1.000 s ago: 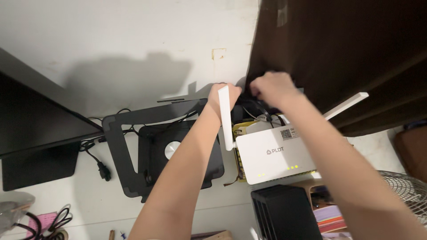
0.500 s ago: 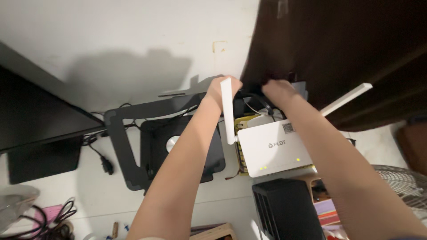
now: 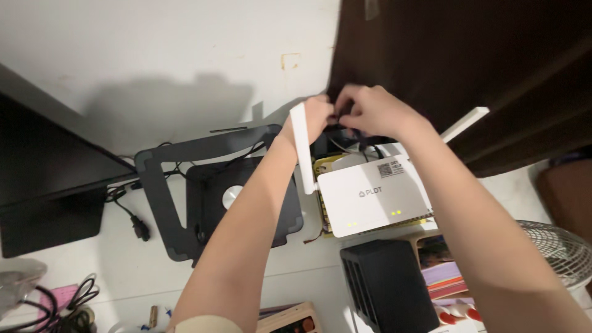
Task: The person rearranges items on a home office desk, moving a monitor, keyboard, and various cables. They connect a power adapter to the monitor and tidy the workspace by repositioning objects and organizing cables.
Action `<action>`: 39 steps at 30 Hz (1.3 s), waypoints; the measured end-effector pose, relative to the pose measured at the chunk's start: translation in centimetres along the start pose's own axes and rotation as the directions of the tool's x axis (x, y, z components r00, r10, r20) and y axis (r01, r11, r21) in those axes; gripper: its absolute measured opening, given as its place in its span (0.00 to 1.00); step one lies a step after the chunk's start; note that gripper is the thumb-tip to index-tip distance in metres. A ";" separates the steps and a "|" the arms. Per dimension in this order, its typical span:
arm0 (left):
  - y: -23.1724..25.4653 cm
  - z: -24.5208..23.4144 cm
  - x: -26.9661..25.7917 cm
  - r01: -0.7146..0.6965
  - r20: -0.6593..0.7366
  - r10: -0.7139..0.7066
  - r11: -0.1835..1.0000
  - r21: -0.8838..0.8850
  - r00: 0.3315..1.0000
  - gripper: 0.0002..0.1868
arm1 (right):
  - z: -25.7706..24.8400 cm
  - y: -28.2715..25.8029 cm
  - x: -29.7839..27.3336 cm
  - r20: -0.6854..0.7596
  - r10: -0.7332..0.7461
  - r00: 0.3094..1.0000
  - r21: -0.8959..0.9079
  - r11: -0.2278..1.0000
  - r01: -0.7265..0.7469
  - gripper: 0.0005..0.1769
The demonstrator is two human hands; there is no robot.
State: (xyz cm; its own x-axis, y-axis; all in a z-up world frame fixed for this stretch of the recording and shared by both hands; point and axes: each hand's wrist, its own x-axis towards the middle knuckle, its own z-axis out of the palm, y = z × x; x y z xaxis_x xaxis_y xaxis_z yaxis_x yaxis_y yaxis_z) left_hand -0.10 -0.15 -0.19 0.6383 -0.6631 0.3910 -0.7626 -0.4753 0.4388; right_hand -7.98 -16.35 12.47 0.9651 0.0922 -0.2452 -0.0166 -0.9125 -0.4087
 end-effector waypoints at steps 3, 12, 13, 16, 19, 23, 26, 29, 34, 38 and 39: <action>0.1 -0.4 0.5 0.041 -0.129 -0.038 0.999 0.022 0.991 0.08 | 0.8 1.6 -0.1 -0.177 0.107 0.978 0.008 0.994 -0.108 0.16; 2.4 -9.5 -4.8 0.566 0.264 -0.531 0.554 -0.611 0.805 0.16 | 4.7 6.9 3.0 -0.217 0.336 0.917 -0.373 0.839 -0.396 0.15; 3.1 -10.3 -5.7 0.593 0.271 -0.532 0.654 -0.470 0.802 0.20 | 4.9 7.2 3.7 -0.187 0.366 0.911 -0.405 0.817 -0.411 0.15; 5.0 -12.3 -8.5 0.292 0.265 -0.172 0.796 -0.530 0.949 0.35 | 5.5 7.7 5.0 -0.166 0.443 0.881 -0.417 0.778 -0.470 0.15; 6.6 -12.1 -8.6 0.419 0.349 -0.254 0.713 -0.563 0.902 0.34 | 5.7 7.6 5.1 -0.253 0.409 0.877 -0.282 0.836 -0.471 0.11; 7.6 -11.1 -6.5 0.562 0.341 -0.447 0.671 -0.483 0.827 0.19 | 4.9 7.0 3.8 -0.375 0.260 0.890 -0.100 0.943 -0.317 0.12; 7.7 -11.1 -5.5 0.542 0.283 -0.462 0.716 -0.440 0.840 0.19 | 4.0 5.7 3.1 -0.285 0.237 0.929 -0.156 0.944 -0.289 0.11; 7.6 -11.4 -5.1 0.556 0.298 -0.470 0.720 -0.416 0.831 0.18 | 2.5 4.5 2.0 -0.216 0.313 0.925 -0.202 0.913 -0.356 0.14; 7.4 -11.3 -6.3 0.576 0.342 -0.464 0.637 -0.513 0.817 0.18 | 0.1 4.2 -0.2 0.125 0.366 0.922 0.135 0.915 -0.381 0.41; 7.8 -11.1 -6.3 0.577 0.323 -0.478 0.681 -0.450 0.817 0.18 | 1.0 4.5 0.2 -0.028 0.212 0.977 0.013 0.977 -0.212 0.44; 7.9 -11.2 -6.2 0.575 0.318 -0.479 0.687 -0.446 0.818 0.18 | 1.4 4.7 0.6 -0.079 0.237 0.968 -0.033 0.970 -0.241 0.42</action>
State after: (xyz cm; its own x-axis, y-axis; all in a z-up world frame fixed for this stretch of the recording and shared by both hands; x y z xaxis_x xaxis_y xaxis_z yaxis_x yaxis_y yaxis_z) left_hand -8.92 6.65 9.89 0.8539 -0.4992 -0.1472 -0.1100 -0.4496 0.8864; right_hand -7.85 -20.05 9.17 0.9510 -0.1588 -0.2653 -0.2397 -0.9205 -0.3084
